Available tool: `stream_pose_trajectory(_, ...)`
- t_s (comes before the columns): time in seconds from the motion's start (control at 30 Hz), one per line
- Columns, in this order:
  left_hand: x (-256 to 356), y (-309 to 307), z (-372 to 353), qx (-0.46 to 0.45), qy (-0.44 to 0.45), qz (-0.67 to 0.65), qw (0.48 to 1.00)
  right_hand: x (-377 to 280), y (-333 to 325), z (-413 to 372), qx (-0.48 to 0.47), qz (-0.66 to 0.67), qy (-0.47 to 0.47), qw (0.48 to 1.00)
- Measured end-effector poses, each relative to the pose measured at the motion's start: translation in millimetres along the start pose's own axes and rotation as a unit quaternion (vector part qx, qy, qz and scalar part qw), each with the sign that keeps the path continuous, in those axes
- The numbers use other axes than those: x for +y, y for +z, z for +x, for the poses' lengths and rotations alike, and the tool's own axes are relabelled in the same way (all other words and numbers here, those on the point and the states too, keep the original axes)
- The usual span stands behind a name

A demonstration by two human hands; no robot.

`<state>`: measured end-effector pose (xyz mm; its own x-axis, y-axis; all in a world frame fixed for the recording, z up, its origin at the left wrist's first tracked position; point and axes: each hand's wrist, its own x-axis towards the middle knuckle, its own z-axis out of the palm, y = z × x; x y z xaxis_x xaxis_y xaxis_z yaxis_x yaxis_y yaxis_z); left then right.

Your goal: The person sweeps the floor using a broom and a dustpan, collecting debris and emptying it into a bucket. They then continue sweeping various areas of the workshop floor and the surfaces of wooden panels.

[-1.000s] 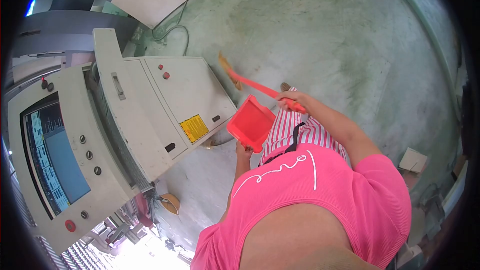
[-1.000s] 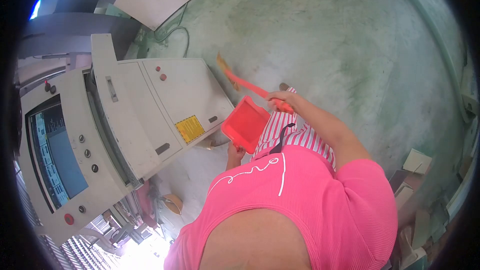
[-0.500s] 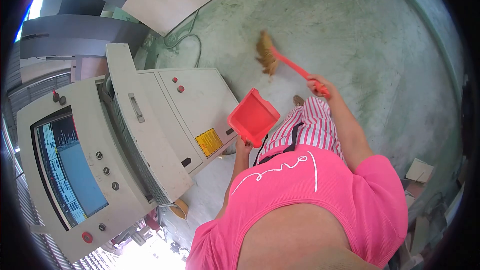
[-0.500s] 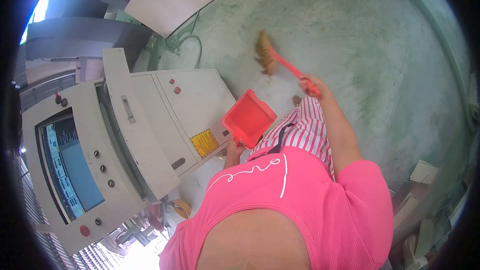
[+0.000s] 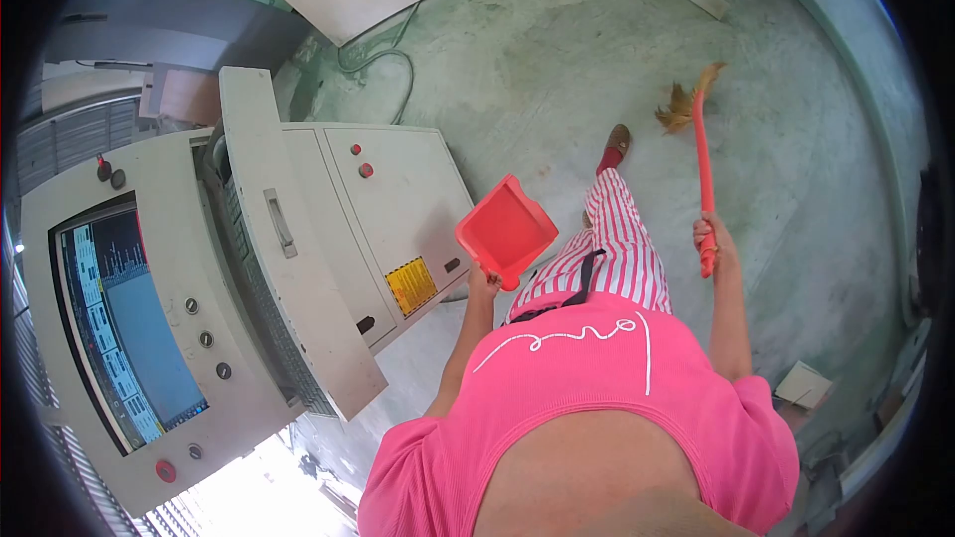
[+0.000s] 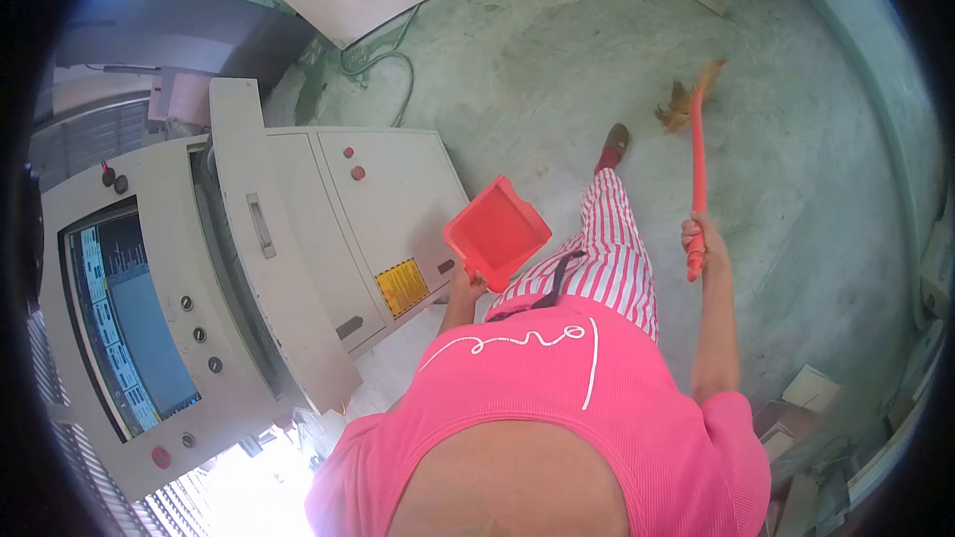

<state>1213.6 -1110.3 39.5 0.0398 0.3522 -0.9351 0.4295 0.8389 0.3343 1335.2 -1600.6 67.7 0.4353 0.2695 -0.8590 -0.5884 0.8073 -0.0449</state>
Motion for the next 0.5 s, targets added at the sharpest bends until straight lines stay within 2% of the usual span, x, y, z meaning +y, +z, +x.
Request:
stream_pose_trajectory(0.1, 5.0, 18.7, -18.4, 0.037, -0.002, 0.026, 0.999, 11.1, 39.5, 1.2, -0.003, -0.066, 0.026, 0.997)
stream_pose_trajectory(0.17, 13.8, 24.9, -1.7, 0.054, -0.012, 0.028, 0.998, 15.7, 76.8, -0.2, 0.007, -0.162, 0.077, 0.984)
stream_pose_trajectory(0.23, 16.5, 31.7, 13.2, 0.067, -0.027, 0.028, 0.997, 17.5, 114.6, 9.9, 0.005, -0.191, 0.085, 0.978)
stream_pose_trajectory(0.3, 27.1, 41.5, 21.8, -0.004, -0.006, 0.054, 0.999, 22.1, 141.5, 39.3, -0.085, -0.211, 0.194, 0.954)
stream_pose_trajectory(0.37, 36.2, 66.9, 11.7, 0.02, 0.011, 0.061, 0.998, 30.7, 177.4, 72.2, -0.139, -0.232, 0.242, 0.932)
stream_pose_trajectory(0.43, 41.6, 84.9, 10.3, 0.048, 0.023, 0.07, 0.996, 41.0, 212.4, 112.6, -0.162, -0.242, 0.277, 0.916)
stream_pose_trajectory(0.5, 47.7, 95.9, 14.8, 0.028, 0.018, 0.033, 0.999, 54.1, 248.5, 153.2, -0.212, -0.272, 0.265, 0.901)
